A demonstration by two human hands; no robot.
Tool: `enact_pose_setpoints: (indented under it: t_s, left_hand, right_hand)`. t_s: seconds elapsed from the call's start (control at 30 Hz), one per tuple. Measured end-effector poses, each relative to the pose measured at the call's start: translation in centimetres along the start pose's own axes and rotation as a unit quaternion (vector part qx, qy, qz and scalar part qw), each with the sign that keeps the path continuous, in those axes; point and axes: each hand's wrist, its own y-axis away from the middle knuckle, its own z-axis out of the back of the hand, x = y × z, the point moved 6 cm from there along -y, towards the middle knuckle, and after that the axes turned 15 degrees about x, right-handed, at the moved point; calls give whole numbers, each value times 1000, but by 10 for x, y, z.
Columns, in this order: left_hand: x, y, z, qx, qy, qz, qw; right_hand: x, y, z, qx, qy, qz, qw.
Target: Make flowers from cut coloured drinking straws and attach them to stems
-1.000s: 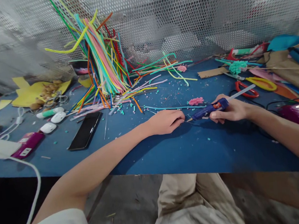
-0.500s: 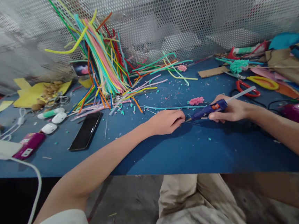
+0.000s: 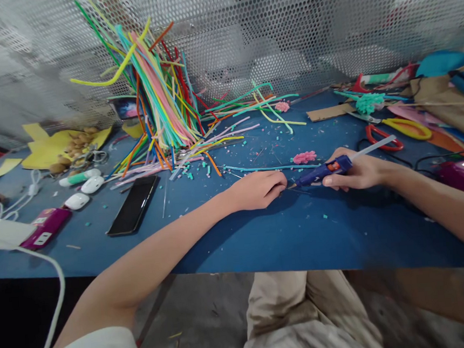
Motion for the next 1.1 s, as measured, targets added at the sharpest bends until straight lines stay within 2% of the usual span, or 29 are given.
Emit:
enact_pose_setpoints:
  t_s: [0.63,1.1]
  left_hand:
    - [3,0,-2,3,6,8,1000]
    - [2,0,-1,2,4,4,1000]
  right_hand:
    - [1,1,-1,11,-18,11,1000]
    - [-13,0,-1,11,19,18,1000]
